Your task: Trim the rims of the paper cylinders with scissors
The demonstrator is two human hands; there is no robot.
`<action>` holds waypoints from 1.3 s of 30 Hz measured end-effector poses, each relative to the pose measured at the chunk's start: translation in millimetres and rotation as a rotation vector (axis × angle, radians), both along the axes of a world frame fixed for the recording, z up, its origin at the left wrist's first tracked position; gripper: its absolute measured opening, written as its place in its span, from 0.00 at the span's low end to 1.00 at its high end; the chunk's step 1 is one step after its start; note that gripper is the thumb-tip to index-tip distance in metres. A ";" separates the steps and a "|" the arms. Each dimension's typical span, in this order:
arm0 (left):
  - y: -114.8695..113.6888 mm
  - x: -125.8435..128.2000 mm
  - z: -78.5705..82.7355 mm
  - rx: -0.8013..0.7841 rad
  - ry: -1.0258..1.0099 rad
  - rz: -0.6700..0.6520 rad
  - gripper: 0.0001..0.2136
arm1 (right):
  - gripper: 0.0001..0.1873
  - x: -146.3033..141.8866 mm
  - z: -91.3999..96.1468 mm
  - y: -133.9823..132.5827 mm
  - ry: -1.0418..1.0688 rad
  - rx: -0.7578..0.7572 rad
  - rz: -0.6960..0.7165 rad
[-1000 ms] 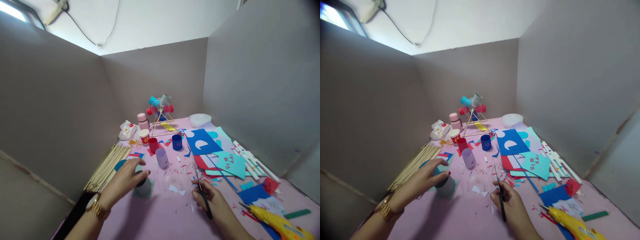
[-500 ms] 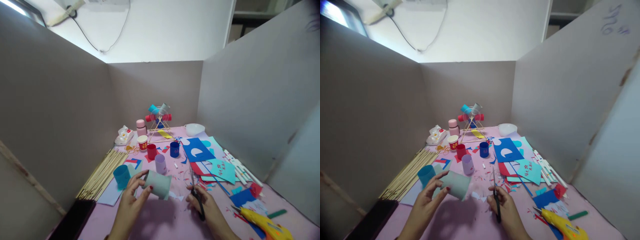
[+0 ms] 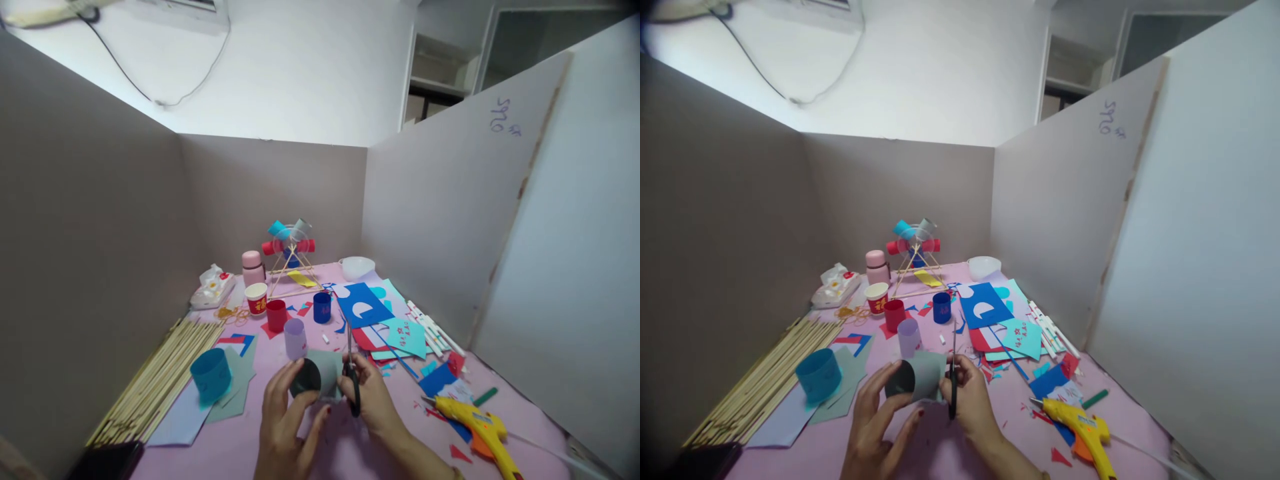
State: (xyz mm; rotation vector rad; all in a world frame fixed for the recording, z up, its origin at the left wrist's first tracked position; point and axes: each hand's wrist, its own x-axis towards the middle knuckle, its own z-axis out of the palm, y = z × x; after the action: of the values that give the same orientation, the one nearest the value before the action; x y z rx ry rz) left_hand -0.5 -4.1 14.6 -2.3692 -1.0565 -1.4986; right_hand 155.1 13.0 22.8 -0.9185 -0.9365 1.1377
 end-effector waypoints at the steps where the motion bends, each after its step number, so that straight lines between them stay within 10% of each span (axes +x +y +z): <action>1: -0.6 0.9 -4.3 -0.010 -0.034 -0.007 0.14 | 0.18 0.6 -4.5 1.9 0.010 -0.008 0.007; 16: 19.9 -3.9 -24.4 -1.153 -1.068 -0.320 0.23 | 0.19 -3.3 -36.8 1.9 0.072 -0.133 0.055; 22: 18.0 4.3 -42.2 -1.230 -1.182 -0.523 0.45 | 0.18 1.7 -37.6 -0.6 -0.001 -0.080 0.025; 30: 10.6 -8.6 -27.0 -1.383 -1.115 -0.767 0.57 | 0.18 7.9 -35.6 -6.4 -0.094 -0.118 0.090; 39: 35.5 -20.7 -31.2 -1.387 -1.209 -0.364 0.46 | 0.35 40.3 -11.0 -17.6 -0.642 -0.007 0.249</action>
State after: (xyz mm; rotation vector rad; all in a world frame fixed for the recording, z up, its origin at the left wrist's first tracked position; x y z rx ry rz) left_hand -21.2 31.4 -16.6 -1.9626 -2.6958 -3.2546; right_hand 195.4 -4.6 11.8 -1.2288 -1.6022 1.0644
